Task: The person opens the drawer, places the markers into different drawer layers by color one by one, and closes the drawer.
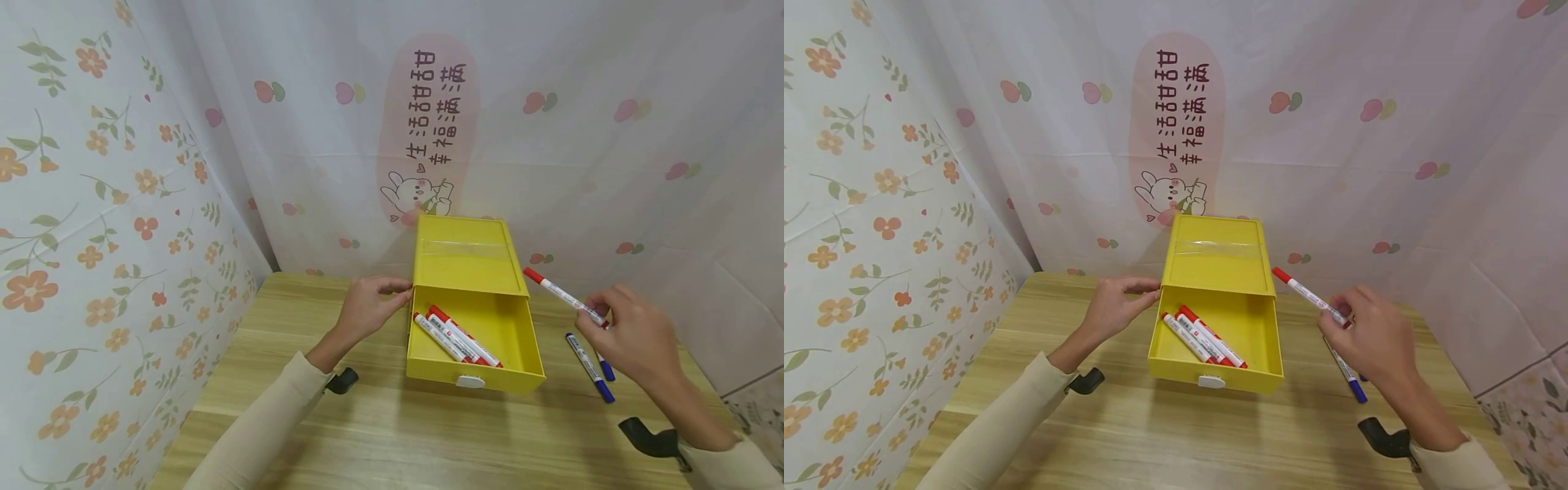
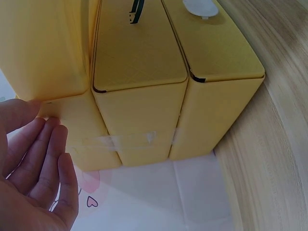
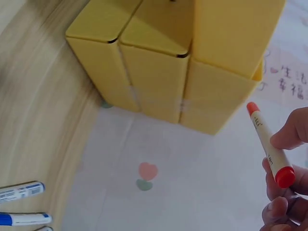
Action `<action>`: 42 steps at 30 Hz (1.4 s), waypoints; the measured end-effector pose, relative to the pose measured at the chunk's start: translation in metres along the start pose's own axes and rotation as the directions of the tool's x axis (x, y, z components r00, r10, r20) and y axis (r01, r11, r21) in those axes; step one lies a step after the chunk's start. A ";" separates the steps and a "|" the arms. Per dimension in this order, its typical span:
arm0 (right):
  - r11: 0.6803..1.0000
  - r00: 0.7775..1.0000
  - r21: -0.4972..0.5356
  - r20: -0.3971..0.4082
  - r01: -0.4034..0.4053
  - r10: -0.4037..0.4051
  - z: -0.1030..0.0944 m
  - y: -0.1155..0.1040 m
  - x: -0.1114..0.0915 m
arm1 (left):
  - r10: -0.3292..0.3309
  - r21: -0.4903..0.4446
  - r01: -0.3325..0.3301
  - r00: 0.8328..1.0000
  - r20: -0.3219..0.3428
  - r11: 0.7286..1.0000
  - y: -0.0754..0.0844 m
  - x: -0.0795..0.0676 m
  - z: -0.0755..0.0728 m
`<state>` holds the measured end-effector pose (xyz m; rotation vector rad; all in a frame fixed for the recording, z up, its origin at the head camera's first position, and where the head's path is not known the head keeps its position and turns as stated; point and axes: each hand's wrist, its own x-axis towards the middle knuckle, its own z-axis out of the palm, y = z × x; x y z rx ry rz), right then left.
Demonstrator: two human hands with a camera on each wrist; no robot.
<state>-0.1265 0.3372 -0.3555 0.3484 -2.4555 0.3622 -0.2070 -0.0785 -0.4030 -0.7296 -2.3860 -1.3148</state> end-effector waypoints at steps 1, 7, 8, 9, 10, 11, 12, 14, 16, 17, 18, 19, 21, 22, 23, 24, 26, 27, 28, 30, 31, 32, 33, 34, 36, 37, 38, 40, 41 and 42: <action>1.000 1.000 -0.002 -0.005 0.006 -0.006 -0.001 -0.002 0.001 | 0.002 -0.001 -0.002 1.000 -0.001 1.000 0.000 0.000 0.000; 0.999 0.998 0.006 -0.034 0.047 -0.046 -0.006 -0.014 0.007 | 0.005 -0.003 -0.005 1.000 -0.007 1.000 0.001 0.000 0.000; 0.998 0.998 0.011 -0.037 0.057 -0.057 -0.008 -0.017 0.009 | 0.003 -0.002 -0.003 1.000 -0.007 1.000 0.001 0.000 0.000; 0.998 0.997 0.015 -0.038 0.069 -0.068 -0.009 -0.020 0.010 | 0.002 0.000 -0.002 1.000 -0.006 1.000 0.000 0.000 0.000; 0.997 0.996 0.016 -0.040 0.081 -0.080 -0.010 -0.023 0.011 | 0.000 0.003 0.000 1.000 -0.005 1.000 0.000 0.000 0.000; 0.996 0.995 0.019 -0.044 0.092 -0.091 -0.011 -0.027 0.012 | -0.001 0.003 0.001 1.000 -0.004 1.000 0.000 0.000 0.000; 0.994 0.993 0.024 -0.048 0.107 -0.105 -0.011 -0.030 0.013 | -0.002 0.005 0.002 1.000 -0.003 1.000 0.001 0.000 0.000; 0.990 0.989 0.027 -0.055 0.136 -0.134 -0.012 -0.037 0.015 | -0.003 0.006 0.003 1.000 -0.004 1.000 0.001 0.000 0.000; 0.986 0.985 0.038 -0.063 0.161 -0.158 -0.012 -0.043 0.016 | 0.001 0.005 -0.001 1.000 -0.006 1.000 0.001 0.000 0.000; 0.984 0.983 0.048 -0.066 0.173 -0.170 -0.012 -0.046 0.017 | 0.003 0.004 -0.003 1.000 -0.008 1.000 0.001 0.000 0.000; 0.981 0.981 0.053 -0.067 0.186 -0.182 -0.012 -0.049 0.017 | 0.006 0.004 -0.006 1.000 -0.010 1.000 0.001 0.000 0.000; 0.978 0.978 0.057 -0.069 0.199 -0.195 -0.012 -0.052 0.018 | 0.010 0.003 -0.010 1.000 -0.012 1.000 0.001 0.000 0.000; 0.973 0.974 0.067 -0.067 0.219 -0.215 -0.012 -0.057 0.018 | 0.015 0.002 -0.015 1.000 -0.013 1.000 0.001 0.000 0.000; 0.971 0.973 0.071 -0.064 0.228 -0.224 -0.012 -0.059 0.018 | 0.016 0.003 -0.016 1.000 -0.012 1.000 0.000 0.000 0.000; 0.969 0.971 0.073 -0.060 0.237 -0.233 -0.012 -0.062 0.018 | 0.019 0.003 -0.019 1.000 -0.013 1.000 0.000 0.000 0.000; 0.967 0.969 0.069 -0.055 0.244 -0.241 -0.012 -0.064 0.018 | 0.021 0.002 -0.021 1.000 -0.013 1.000 0.000 0.000 0.000; 0.964 0.966 0.070 -0.044 0.256 -0.254 -0.011 -0.068 0.018 | 0.024 0.002 -0.024 1.000 -0.013 1.000 0.000 0.000 0.000; 0.962 0.965 0.071 -0.039 0.263 -0.261 -0.011 -0.070 0.018 | 0.025 0.001 -0.025 1.000 -0.015 1.000 0.000 0.000 0.000; 0.960 0.963 0.071 -0.034 0.269 -0.268 -0.010 -0.072 0.018 | 0.026 0.002 -0.026 1.000 -0.015 1.000 0.000 0.000 0.000; 0.958 0.960 0.068 -0.019 0.279 -0.278 -0.009 -0.076 0.019 | 0.026 0.004 -0.026 1.000 -0.016 1.000 0.000 0.000 0.000; 0.957 0.959 0.065 -0.009 0.283 -0.283 -0.008 -0.078 0.019 | 0.026 0.004 -0.026 1.000 -0.016 1.000 0.000 0.000 0.000; 0.956 0.958 0.058 0.002 0.286 -0.287 -0.007 -0.080 0.020 | 0.026 0.005 -0.026 1.000 -0.015 1.000 -0.001 0.001 0.000; 0.956 0.957 0.051 0.016 0.288 -0.289 -0.007 -0.081 0.020 | 0.026 0.005 -0.025 1.000 -0.014 1.000 -0.001 0.001 0.001; 0.956 0.956 0.045 0.033 0.289 -0.290 -0.006 -0.083 0.021 | 0.025 0.004 -0.025 1.000 -0.013 1.000 -0.001 0.001 0.001; 0.957 0.954 0.034 0.070 0.288 -0.290 -0.005 -0.086 0.022 | 0.022 0.002 -0.022 1.000 -0.012 1.000 -0.001 0.001 0.001; 0.957 0.953 0.028 0.091 0.288 -0.289 -0.004 -0.088 0.023 | 0.021 0.001 -0.021 1.000 -0.011 1.000 0.000 0.001 0.000; 0.958 0.951 0.023 0.111 0.286 -0.287 -0.004 -0.089 0.024 | 0.019 0.001 -0.019 1.000 -0.010 1.000 0.000 0.001 0.000; 0.960 0.947 0.021 0.153 0.281 -0.281 -0.002 -0.092 0.026 | 0.016 0.001 -0.016 1.000 -0.009 1.000 0.000 0.000 0.000; 0.960 0.945 0.018 0.174 0.278 -0.277 -0.001 -0.094 0.027 | 0.014 0.002 -0.014 1.000 -0.008 1.000 0.001 0.000 0.000; 0.961 0.942 0.013 0.195 0.275 -0.272 0.000 -0.095 0.029 | 0.012 0.003 -0.012 1.000 -0.007 1.000 0.001 0.000 0.000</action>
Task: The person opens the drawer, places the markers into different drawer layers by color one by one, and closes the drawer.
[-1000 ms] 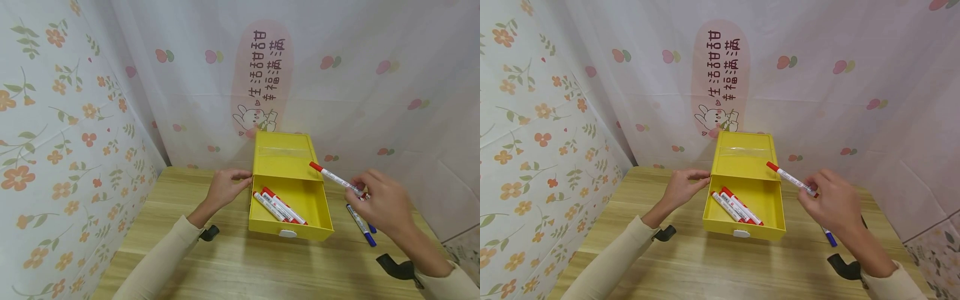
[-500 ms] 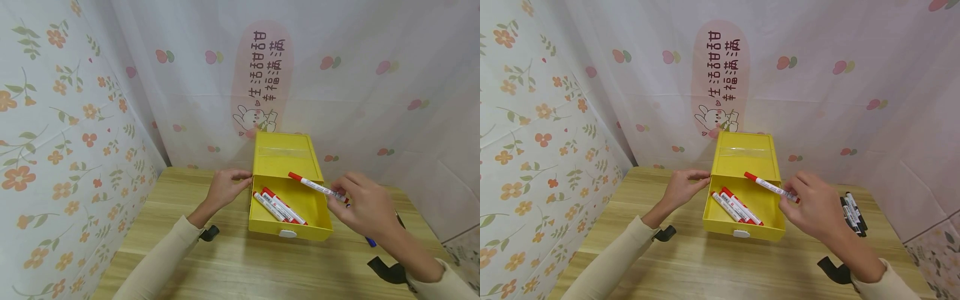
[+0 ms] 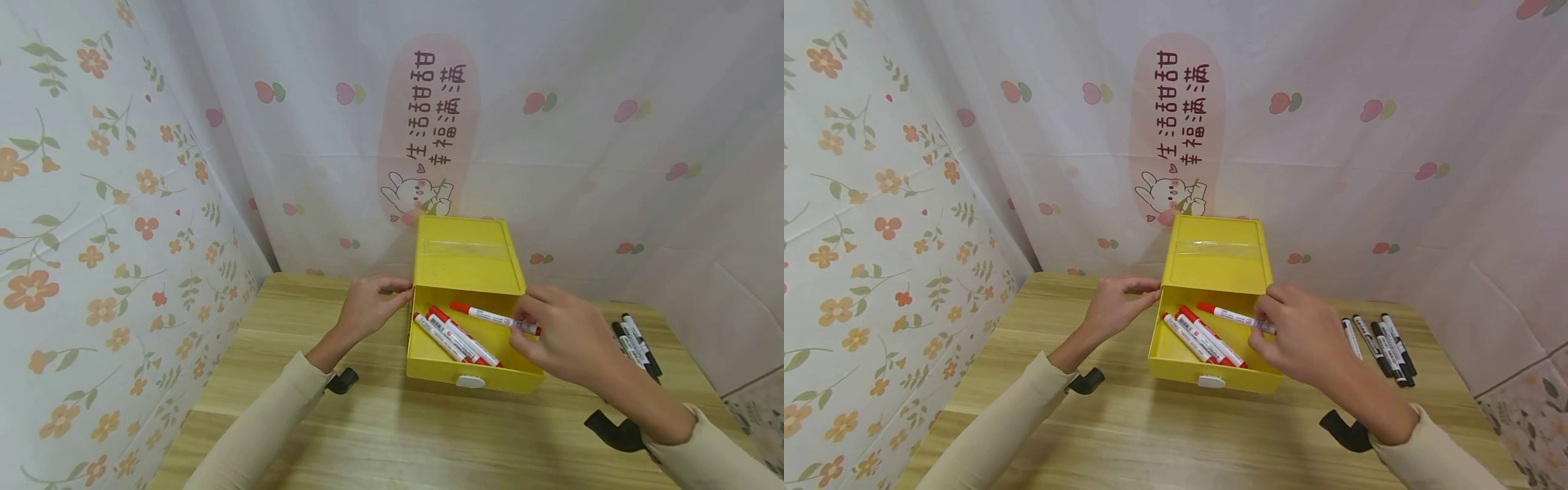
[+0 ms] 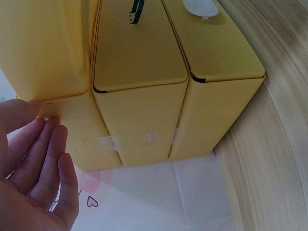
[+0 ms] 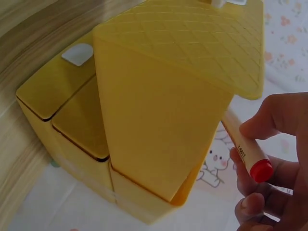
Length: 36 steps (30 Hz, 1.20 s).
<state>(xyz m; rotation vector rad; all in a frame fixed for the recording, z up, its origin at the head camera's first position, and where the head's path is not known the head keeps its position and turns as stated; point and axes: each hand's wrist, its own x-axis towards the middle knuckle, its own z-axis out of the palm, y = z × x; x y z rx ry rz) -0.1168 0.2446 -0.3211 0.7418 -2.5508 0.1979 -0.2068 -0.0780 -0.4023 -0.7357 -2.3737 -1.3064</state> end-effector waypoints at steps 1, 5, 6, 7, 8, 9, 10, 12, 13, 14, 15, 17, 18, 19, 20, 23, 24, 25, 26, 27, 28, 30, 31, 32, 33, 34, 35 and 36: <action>1.000 1.000 -0.003 0.020 -0.002 0.002 0.000 -0.001 0.002 | -0.002 0.001 0.002 1.000 0.001 1.000 0.000 0.000 0.000; 1.000 0.996 -0.009 0.086 -0.001 0.001 0.001 -0.004 0.010 | -0.007 -0.002 0.007 1.000 0.004 1.000 0.000 0.000 0.000; 1.000 0.995 -0.013 0.100 -0.001 0.002 0.001 -0.004 0.012 | -0.008 -0.003 0.008 1.000 0.005 1.000 0.000 0.000 0.000; 1.000 0.994 -0.016 0.113 -0.002 0.003 0.001 -0.005 0.013 | -0.008 -0.006 0.008 1.000 0.005 1.000 0.000 0.000 0.000; 1.000 0.992 -0.019 0.127 -0.002 0.005 0.001 -0.005 0.015 | -0.009 -0.008 0.009 1.000 0.005 1.000 0.000 0.000 0.000; 1.000 0.990 -0.022 0.139 -0.004 0.007 0.001 -0.005 0.017 | -0.008 -0.009 0.008 1.000 0.005 1.000 0.000 0.000 0.000; 1.000 0.989 -0.025 0.150 -0.003 0.007 0.001 -0.005 0.018 | -0.008 -0.011 0.008 1.000 0.005 1.000 0.000 0.000 0.000; 1.000 0.983 -0.028 0.183 -0.006 0.011 0.001 -0.005 0.022 | -0.007 -0.012 0.007 1.000 0.004 1.000 0.000 0.000 0.000; 1.000 0.980 -0.027 0.199 -0.006 0.012 0.001 -0.005 0.023 | -0.006 -0.012 0.006 1.000 0.004 1.000 -0.001 0.000 0.000; 1.000 0.977 -0.027 0.213 -0.003 0.009 0.001 -0.005 0.025 | -0.005 -0.012 0.005 1.000 0.003 1.000 -0.001 0.000 0.001; 1.000 0.973 -0.027 0.230 -0.002 0.008 0.000 -0.005 0.027 | -0.005 -0.011 0.005 1.000 0.003 1.000 -0.001 0.000 0.001; 1.000 0.963 -0.027 0.270 -0.006 0.013 -0.001 -0.005 0.031 | -0.005 -0.012 0.006 1.000 0.003 1.000 -0.001 0.000 0.000; 1.000 0.958 -0.027 0.287 -0.005 0.013 -0.002 -0.005 0.033 | -0.004 -0.012 0.004 1.000 0.002 1.000 -0.001 0.000 0.000; 1.000 0.953 -0.028 0.303 -0.002 0.010 -0.002 -0.006 0.035 | -0.003 -0.012 0.003 1.000 0.002 1.000 -0.001 0.000 0.000; 1.000 0.948 -0.031 0.319 0.001 0.009 -0.003 -0.006 0.037 | -0.002 -0.011 0.002 1.000 0.001 1.000 -0.001 0.000 0.000; 0.999 0.925 -0.037 0.379 0.009 0.006 -0.006 -0.008 0.043 | 0.001 -0.009 -0.001 1.000 0.000 1.000 0.000 0.000 0.000; 0.999 0.918 -0.043 0.397 0.016 0.002 -0.007 -0.008 0.045 | 0.001 -0.008 -0.001 1.000 0.000 1.000 0.000 0.000 0.000; 0.999 0.909 -0.046 0.418 0.019 0.002 -0.007 -0.009 0.047 | 0.001 -0.007 -0.001 1.000 0.001 1.000 0.000 0.000 0.000; 0.998 0.899 -0.050 0.438 0.023 0.002 -0.008 -0.010 0.048 | 0.001 -0.008 -0.001 1.000 0.001 1.000 0.000 0.000 0.000; 0.998 0.889 -0.053 0.458 0.023 0.004 -0.008 -0.011 0.050 | 0.001 -0.008 -0.001 1.000 0.001 1.000 0.000 0.000 0.000; 0.998 0.880 -0.058 0.474 0.023 0.007 -0.008 -0.012 0.052 | 0.001 -0.009 -0.001 1.000 0.001 1.000 0.000 0.000 0.000; 0.998 0.863 -0.065 0.505 0.020 0.015 -0.008 -0.014 0.056 | 0.001 -0.011 -0.001 1.000 0.001 1.000 0.000 0.000 0.000; 0.997 0.853 -0.074 0.522 0.021 0.021 -0.008 -0.015 0.058 | 0.000 -0.012 0.000 1.000 0.002 1.000 0.000 0.000 0.000; 0.996 0.842 -0.084 0.540 0.022 0.027 -0.008 -0.016 0.059 | 0.000 -0.014 0.001 1.000 0.002 1.000 0.000 0.000 -0.001; 0.995 0.829 -0.097 0.558 0.025 0.033 -0.008 -0.018 0.061 | -0.002 -0.014 0.002 1.000 0.003 1.000 0.000 0.000 -0.001; 0.993 0.817 -0.111 0.576 0.034 0.037 -0.007 -0.019 0.063 | -0.001 -0.016 0.001 1.000 0.003 1.000 0.000 0.000 -0.001; 0.991 0.805 -0.128 0.592 0.045 0.040 -0.006 -0.021 0.064 | -0.001 -0.016 0.001 1.000 0.004 1.000 0.000 0.000 -0.001; 0.988 0.792 -0.146 0.609 0.056 0.045 -0.005 -0.022 0.066 | 0.000 -0.016 0.000 1.000 0.004 1.000 0.000 0.000 -0.001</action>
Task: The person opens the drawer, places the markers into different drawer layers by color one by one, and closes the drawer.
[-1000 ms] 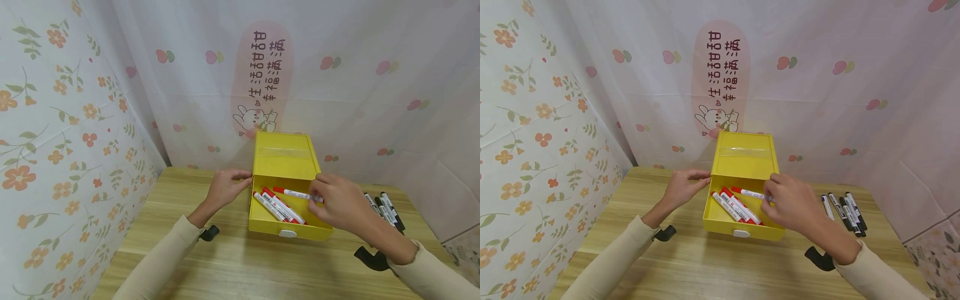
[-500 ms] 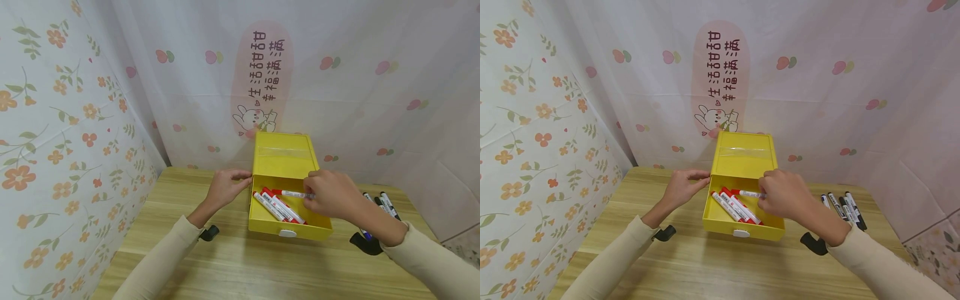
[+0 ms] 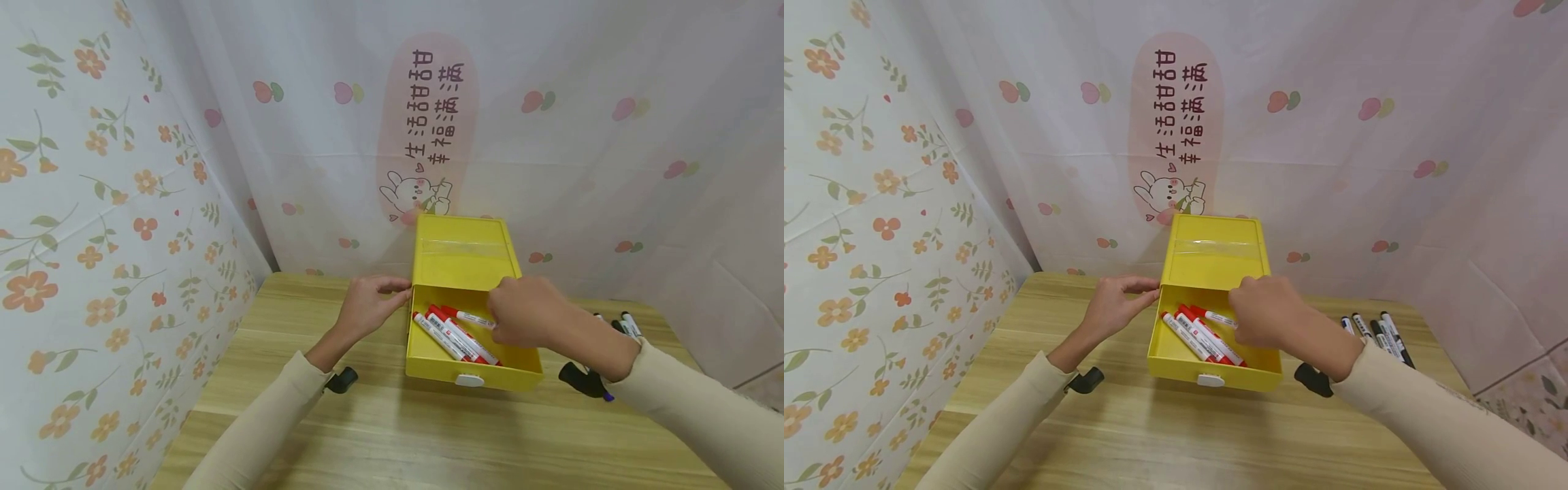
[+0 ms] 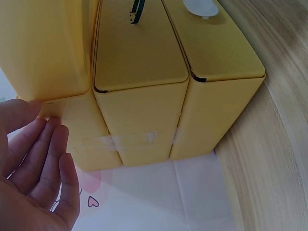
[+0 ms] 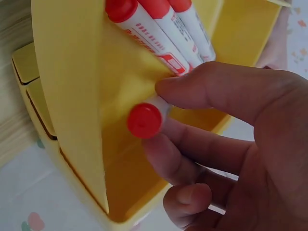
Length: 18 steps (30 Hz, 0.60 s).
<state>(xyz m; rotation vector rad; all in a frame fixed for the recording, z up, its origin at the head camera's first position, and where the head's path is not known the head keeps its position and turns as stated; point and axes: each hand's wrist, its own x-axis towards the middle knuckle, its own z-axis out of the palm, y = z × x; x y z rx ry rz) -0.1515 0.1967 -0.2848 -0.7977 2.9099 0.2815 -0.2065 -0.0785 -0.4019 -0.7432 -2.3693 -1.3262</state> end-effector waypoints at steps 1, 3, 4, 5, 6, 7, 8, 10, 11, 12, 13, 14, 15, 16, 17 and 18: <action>1.000 1.000 -0.020 0.022 -0.002 0.003 0.000 -0.002 0.002 | 0.002 0.000 -0.002 1.000 -0.001 1.000 0.000 0.000 0.000; 0.999 0.998 -0.044 0.058 -0.004 0.007 0.001 -0.005 0.006 | 0.004 0.001 -0.004 1.000 -0.002 1.000 -0.001 0.000 0.000; 0.998 0.998 -0.056 0.069 -0.002 0.006 0.002 -0.006 0.007 | 0.005 0.000 -0.005 1.000 -0.002 1.000 -0.001 0.000 0.000; 0.998 0.997 -0.064 0.079 -0.002 0.007 0.002 -0.007 0.008 | 0.005 -0.001 -0.005 1.000 -0.003 1.000 -0.001 0.000 0.000; 0.998 0.996 -0.068 0.089 0.000 0.006 0.003 -0.009 0.009 | 0.005 -0.001 -0.005 1.000 -0.004 1.000 -0.001 0.000 0.000; 0.998 0.995 -0.070 0.095 0.002 0.005 0.004 -0.010 0.010 | 0.006 -0.002 -0.006 1.000 -0.005 1.000 -0.001 0.000 0.000; 0.997 0.995 -0.071 0.101 0.002 0.005 0.005 -0.012 0.012 | 0.005 -0.002 -0.005 1.000 -0.006 1.000 -0.001 0.000 0.000; 0.997 0.994 -0.072 0.110 0.005 0.003 0.007 -0.014 0.014 | 0.006 -0.004 -0.006 1.000 -0.007 1.000 -0.001 0.000 0.000; 0.998 0.993 -0.070 0.118 0.005 0.003 0.007 -0.015 0.015 | 0.005 -0.005 -0.005 1.000 -0.007 1.000 -0.001 0.000 0.000; 0.998 0.992 -0.068 0.125 0.004 0.004 0.008 -0.016 0.016 | 0.005 -0.006 -0.005 1.000 -0.007 1.000 0.000 0.000 0.000; 0.998 0.991 -0.067 0.131 0.003 0.006 0.009 -0.016 0.017 | 0.004 -0.006 -0.004 1.000 -0.006 1.000 0.000 0.000 0.000; 0.998 0.991 -0.067 0.137 0.003 0.006 0.010 -0.017 0.017 | 0.001 -0.006 -0.001 1.000 -0.005 1.000 0.000 0.000 0.000; 0.998 0.990 -0.067 0.141 0.002 0.007 0.010 -0.017 0.018 | -0.001 -0.006 0.001 1.000 -0.003 1.000 0.000 0.000 0.000; 0.998 0.990 -0.070 0.143 0.003 0.007 0.011 -0.018 0.019 | -0.003 -0.004 0.003 1.000 -0.002 1.000 0.000 0.000 0.000; 0.997 0.990 -0.072 0.144 0.004 0.007 0.012 -0.018 0.020 | -0.002 -0.004 0.002 1.000 -0.002 1.000 0.000 0.000 0.000; 0.997 0.989 -0.071 0.145 0.003 0.007 0.012 -0.018 0.020 | -0.001 -0.004 0.001 1.000 -0.003 1.000 0.000 0.000 0.000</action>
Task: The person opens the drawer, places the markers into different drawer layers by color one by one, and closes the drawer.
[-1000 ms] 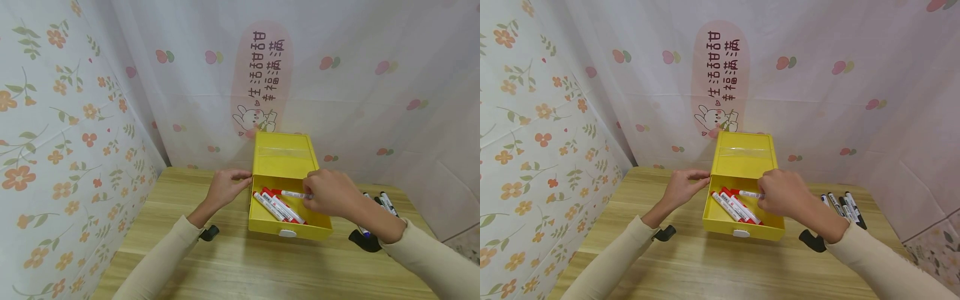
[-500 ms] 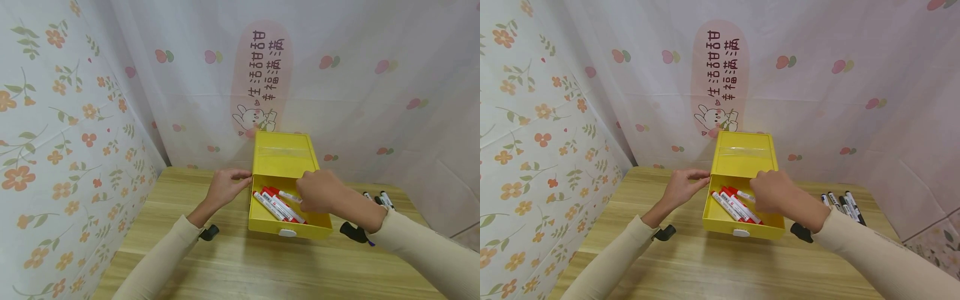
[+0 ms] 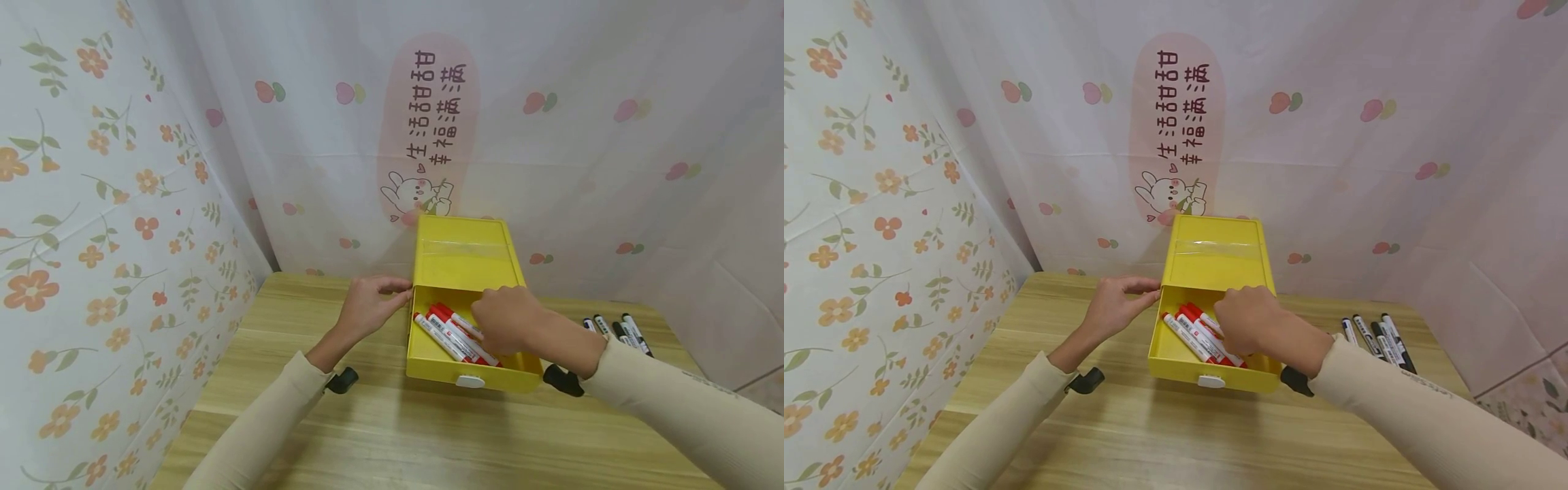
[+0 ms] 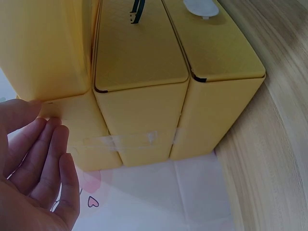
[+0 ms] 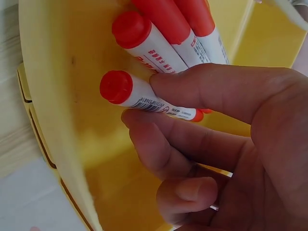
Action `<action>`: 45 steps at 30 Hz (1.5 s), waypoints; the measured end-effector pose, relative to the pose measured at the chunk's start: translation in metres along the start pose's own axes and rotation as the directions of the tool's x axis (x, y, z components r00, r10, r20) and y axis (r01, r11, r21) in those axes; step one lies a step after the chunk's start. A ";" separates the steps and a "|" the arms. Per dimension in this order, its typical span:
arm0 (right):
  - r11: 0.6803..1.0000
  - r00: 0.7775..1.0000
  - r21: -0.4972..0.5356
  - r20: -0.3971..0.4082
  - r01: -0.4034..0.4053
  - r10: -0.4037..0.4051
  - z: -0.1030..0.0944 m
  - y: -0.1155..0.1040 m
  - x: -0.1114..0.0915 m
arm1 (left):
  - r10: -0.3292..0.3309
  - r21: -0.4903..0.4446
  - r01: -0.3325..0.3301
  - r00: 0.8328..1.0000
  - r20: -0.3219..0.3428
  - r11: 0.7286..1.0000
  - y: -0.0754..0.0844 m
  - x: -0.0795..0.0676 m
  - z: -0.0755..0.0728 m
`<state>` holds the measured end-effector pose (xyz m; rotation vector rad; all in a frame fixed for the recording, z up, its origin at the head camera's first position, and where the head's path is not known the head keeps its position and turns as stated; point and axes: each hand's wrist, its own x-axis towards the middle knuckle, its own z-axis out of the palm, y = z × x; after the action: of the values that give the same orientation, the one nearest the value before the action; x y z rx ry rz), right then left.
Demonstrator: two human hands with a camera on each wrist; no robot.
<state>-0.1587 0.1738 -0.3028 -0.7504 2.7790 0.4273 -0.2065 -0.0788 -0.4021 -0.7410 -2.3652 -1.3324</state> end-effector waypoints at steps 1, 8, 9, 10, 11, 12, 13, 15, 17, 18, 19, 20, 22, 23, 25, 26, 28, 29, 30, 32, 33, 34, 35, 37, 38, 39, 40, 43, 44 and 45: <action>1.000 1.000 -0.001 -0.001 0.000 0.000 0.000 0.000 0.001 | 0.002 0.001 -0.002 1.000 -0.001 1.000 0.000 0.000 0.000; 1.000 1.000 0.012 0.017 0.006 -0.007 0.002 0.000 0.001 | 0.014 0.004 -0.014 1.000 -0.003 1.000 0.001 0.001 0.000; 1.000 1.000 0.013 0.021 0.008 -0.008 0.002 0.000 0.001 | 0.012 0.003 -0.012 1.000 -0.002 1.000 0.001 0.001 0.000; 1.000 1.000 0.014 0.025 0.009 -0.009 0.002 0.000 0.001 | 0.008 0.002 -0.008 1.000 -0.002 1.000 0.001 0.001 0.000; 1.000 1.000 0.016 0.028 0.009 -0.010 0.002 0.000 0.001 | 0.006 0.003 -0.006 1.000 -0.002 1.000 0.001 0.001 0.000; 1.000 0.999 0.017 0.031 0.010 -0.011 0.002 0.000 0.002 | 0.005 0.003 -0.005 1.000 -0.001 1.000 0.001 0.001 0.000; 1.000 0.999 0.017 0.033 0.012 -0.012 0.002 0.000 0.002 | 0.003 0.003 -0.003 1.000 -0.002 1.000 0.001 0.001 0.000; 1.000 0.999 0.015 0.035 0.016 -0.016 0.003 0.001 0.002 | 0.003 0.000 -0.003 1.000 -0.003 1.000 0.001 0.001 0.000; 1.000 0.999 0.012 0.033 0.020 -0.020 0.003 0.001 0.002 | 0.003 -0.001 -0.003 1.000 -0.003 1.000 0.001 0.001 0.000; 1.000 0.999 0.012 0.032 0.021 -0.022 0.003 0.001 0.002 | 0.002 -0.003 -0.002 1.000 -0.002 1.000 0.001 0.001 0.000; 1.000 0.999 0.012 0.031 0.022 -0.023 0.003 0.001 0.002 | 0.001 -0.004 -0.001 1.000 -0.001 1.000 0.001 0.001 0.000; 1.000 0.999 0.013 0.030 0.023 -0.024 0.003 0.001 0.002 | 0.000 -0.005 0.000 1.000 0.001 1.000 0.001 0.001 0.000; 1.000 0.999 0.014 0.031 0.023 -0.023 0.004 0.001 0.002 | -0.004 -0.006 0.004 1.000 0.002 1.000 0.001 0.001 0.000; 1.000 0.999 0.015 0.032 0.023 -0.023 0.004 0.001 0.002 | -0.005 -0.006 0.005 1.000 0.003 1.000 0.001 0.001 0.000; 1.000 0.999 0.018 0.032 0.021 -0.022 0.004 0.001 0.002 | -0.005 -0.006 0.005 1.000 0.002 1.000 0.000 0.001 0.000; 1.000 0.999 0.021 0.031 0.020 -0.021 0.004 0.002 0.002 | -0.004 -0.006 0.004 1.000 0.000 1.000 0.000 0.001 0.000; 0.999 0.999 0.029 0.027 0.019 -0.020 0.005 0.002 0.002 | -0.001 -0.005 0.001 1.000 -0.003 1.000 0.000 0.001 0.000; 0.999 1.000 0.036 0.023 0.019 -0.020 0.005 0.003 0.002 | 0.001 -0.004 -0.001 1.000 -0.004 1.000 0.000 0.001 0.000; 0.999 1.000 0.044 0.016 0.022 -0.022 0.005 0.003 0.001 | 0.003 -0.004 -0.003 1.000 -0.004 1.000 0.000 0.001 0.000; 0.998 1.000 0.061 0.004 0.026 -0.026 0.005 0.005 0.000 | 0.003 -0.002 -0.003 1.000 -0.004 1.000 0.000 0.000 0.000; 0.997 1.000 0.069 -0.003 0.029 -0.029 0.004 0.006 0.000 | 0.001 0.000 -0.001 1.000 -0.003 1.000 0.000 0.000 0.000; 0.996 0.999 0.079 -0.011 0.032 -0.031 0.004 0.006 -0.001 | 0.000 0.001 0.000 1.000 -0.002 1.000 0.000 0.000 0.000; 0.995 0.999 0.093 -0.021 0.034 -0.033 0.004 0.008 -0.002 | -0.002 0.004 0.002 1.000 -0.002 1.000 0.000 0.000 0.000; 0.992 0.998 0.115 -0.052 0.045 -0.039 0.002 0.010 -0.005 | -0.010 0.009 0.010 1.000 0.001 1.000 0.001 -0.001 0.000; 0.990 0.996 0.126 -0.077 0.056 -0.047 0.002 0.012 -0.007 | -0.013 0.010 0.013 1.000 0.002 1.000 0.001 -0.001 0.000; 0.988 0.993 0.142 -0.103 0.067 -0.053 0.001 0.013 -0.009 | -0.015 0.009 0.015 1.000 0.003 1.000 0.001 -0.001 0.000; 0.984 0.989 0.157 -0.136 0.084 -0.063 0.001 0.014 -0.012 | -0.016 0.009 0.016 1.000 0.003 1.000 0.001 -0.001 0.000; 0.974 0.967 0.191 -0.241 0.124 -0.076 0.000 0.017 -0.022 | -0.019 0.007 0.019 1.000 0.004 1.000 0.002 -0.001 0.000; 0.971 0.958 0.199 -0.277 0.132 -0.074 0.000 0.018 -0.025 | -0.018 0.006 0.018 1.000 0.002 1.000 0.002 -0.001 0.000; 0.969 0.949 0.206 -0.307 0.135 -0.067 -0.001 0.018 -0.028 | -0.017 0.008 0.017 1.000 0.000 1.000 0.002 -0.001 0.001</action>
<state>-0.1439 0.2009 -0.2900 -0.9664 2.9754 -0.0264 -0.2048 -0.0778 -0.4016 -0.7208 -2.3806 -1.3294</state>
